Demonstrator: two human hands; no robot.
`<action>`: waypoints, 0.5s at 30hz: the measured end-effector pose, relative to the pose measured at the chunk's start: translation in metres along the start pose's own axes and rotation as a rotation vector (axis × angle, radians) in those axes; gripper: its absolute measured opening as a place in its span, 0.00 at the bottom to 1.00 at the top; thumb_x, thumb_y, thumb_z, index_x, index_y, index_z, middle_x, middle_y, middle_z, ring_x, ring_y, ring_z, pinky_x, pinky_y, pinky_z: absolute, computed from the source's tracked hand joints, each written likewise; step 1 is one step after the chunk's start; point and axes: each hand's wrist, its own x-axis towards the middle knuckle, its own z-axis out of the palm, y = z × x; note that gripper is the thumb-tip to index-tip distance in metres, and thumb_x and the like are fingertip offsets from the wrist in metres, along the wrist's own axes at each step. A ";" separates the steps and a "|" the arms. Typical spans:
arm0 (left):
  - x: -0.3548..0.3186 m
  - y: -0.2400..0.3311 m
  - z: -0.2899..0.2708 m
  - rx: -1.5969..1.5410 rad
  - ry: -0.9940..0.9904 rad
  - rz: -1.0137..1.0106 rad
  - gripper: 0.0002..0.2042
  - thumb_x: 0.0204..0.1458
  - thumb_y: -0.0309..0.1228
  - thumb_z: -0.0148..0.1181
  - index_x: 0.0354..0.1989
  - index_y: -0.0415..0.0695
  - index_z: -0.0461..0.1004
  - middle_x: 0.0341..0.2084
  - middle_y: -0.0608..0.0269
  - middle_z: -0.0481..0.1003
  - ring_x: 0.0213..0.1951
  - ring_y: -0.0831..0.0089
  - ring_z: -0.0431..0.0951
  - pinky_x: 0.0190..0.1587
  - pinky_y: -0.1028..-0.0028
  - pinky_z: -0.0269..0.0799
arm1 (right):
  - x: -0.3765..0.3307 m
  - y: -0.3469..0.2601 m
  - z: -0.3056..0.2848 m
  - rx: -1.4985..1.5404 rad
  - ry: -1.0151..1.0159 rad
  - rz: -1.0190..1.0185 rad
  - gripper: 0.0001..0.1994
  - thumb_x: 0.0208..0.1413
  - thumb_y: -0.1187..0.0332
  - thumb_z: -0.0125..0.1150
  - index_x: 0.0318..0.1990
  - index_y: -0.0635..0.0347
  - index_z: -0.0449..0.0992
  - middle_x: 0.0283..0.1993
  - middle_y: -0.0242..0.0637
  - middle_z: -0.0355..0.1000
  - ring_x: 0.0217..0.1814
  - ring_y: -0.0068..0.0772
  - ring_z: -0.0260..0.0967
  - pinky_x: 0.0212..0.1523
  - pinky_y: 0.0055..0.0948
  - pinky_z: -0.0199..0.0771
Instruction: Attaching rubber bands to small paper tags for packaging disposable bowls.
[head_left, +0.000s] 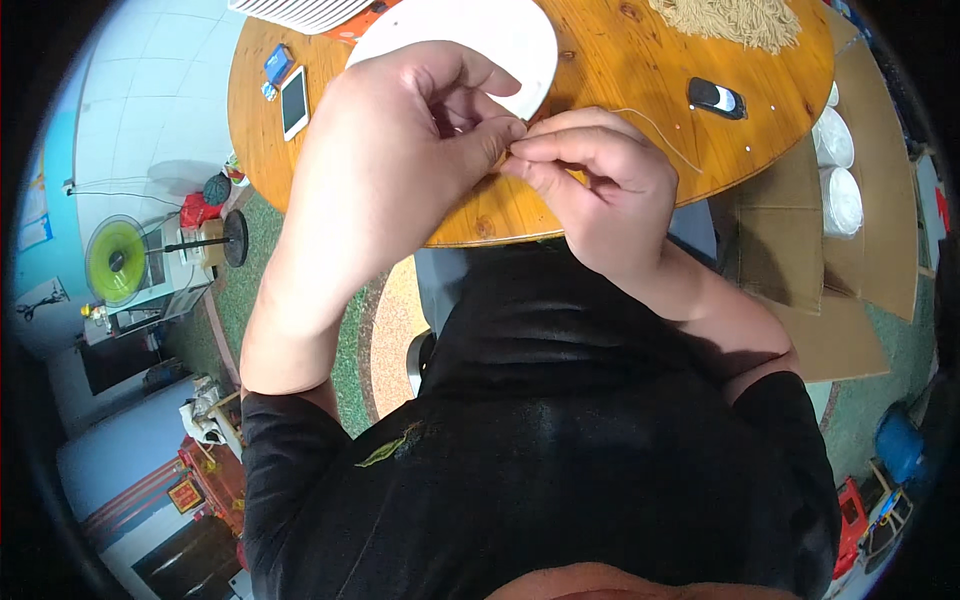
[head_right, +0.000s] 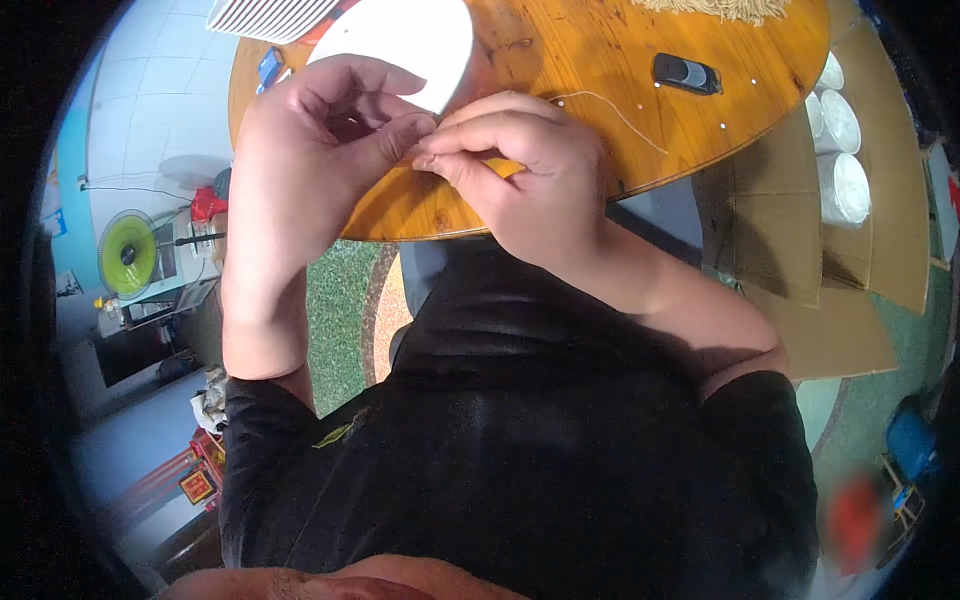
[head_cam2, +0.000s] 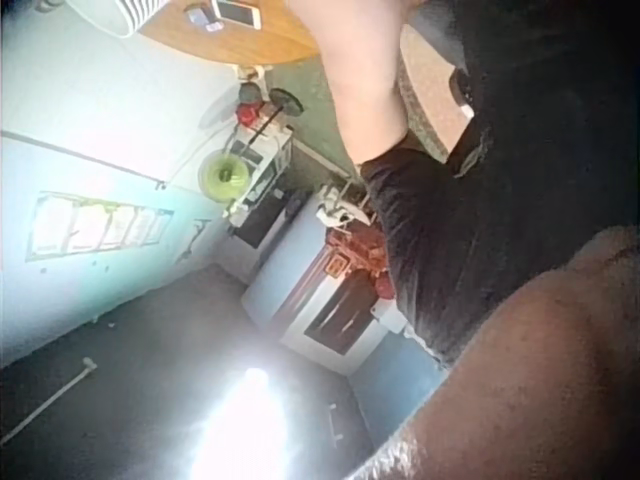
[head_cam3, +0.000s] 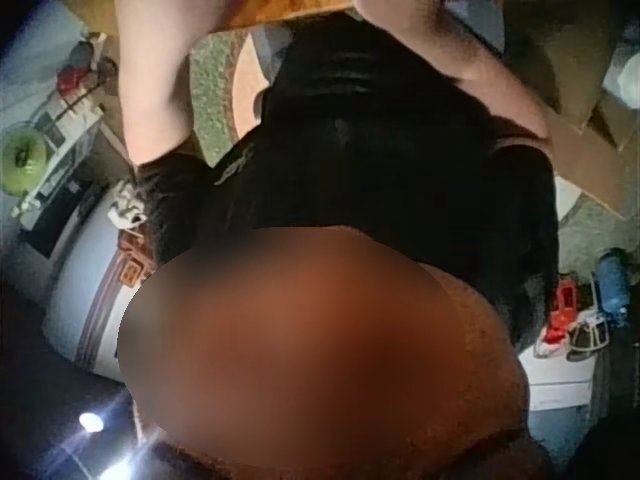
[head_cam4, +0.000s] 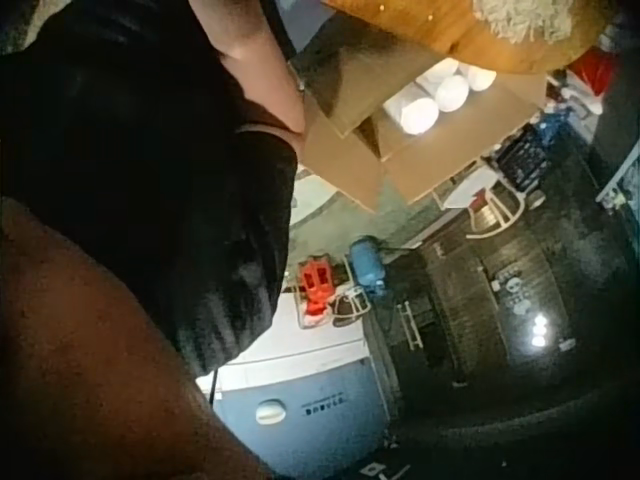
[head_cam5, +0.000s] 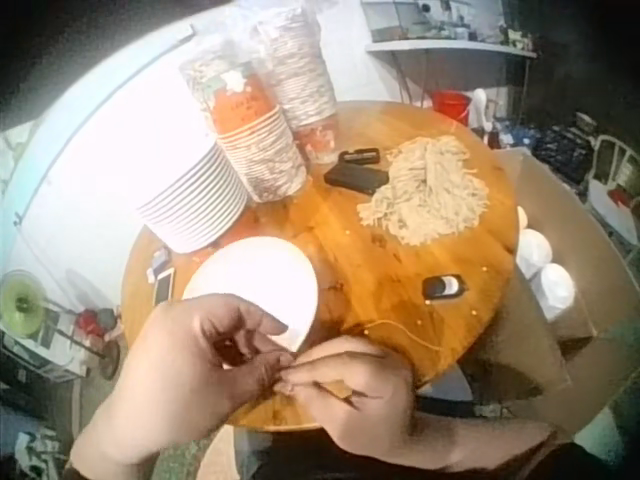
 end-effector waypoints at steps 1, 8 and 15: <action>0.000 -0.002 0.003 0.041 0.039 0.049 0.06 0.59 0.20 0.69 0.44 0.38 0.83 0.29 0.70 0.82 0.34 0.83 0.82 0.38 0.78 0.80 | -0.001 0.002 0.003 0.132 0.041 0.074 0.05 0.57 0.84 0.72 0.39 0.67 0.84 0.42 0.40 0.82 0.43 0.30 0.83 0.45 0.25 0.84; 0.004 -0.021 0.005 -0.598 0.005 0.036 0.14 0.66 0.21 0.61 0.59 0.36 0.74 0.38 0.67 0.81 0.38 0.82 0.81 0.42 0.80 0.78 | -0.003 0.006 0.010 0.548 0.101 0.336 0.06 0.65 0.85 0.63 0.47 0.72 0.80 0.47 0.42 0.81 0.45 0.30 0.84 0.48 0.26 0.88; 0.002 -0.026 -0.002 -1.027 -0.265 -0.112 0.17 0.65 0.20 0.58 0.61 0.35 0.72 0.42 0.62 0.80 0.40 0.79 0.80 0.45 0.82 0.76 | 0.003 0.001 -0.001 0.378 0.112 0.094 0.05 0.67 0.83 0.62 0.47 0.72 0.80 0.52 0.45 0.79 0.47 0.30 0.84 0.43 0.23 0.87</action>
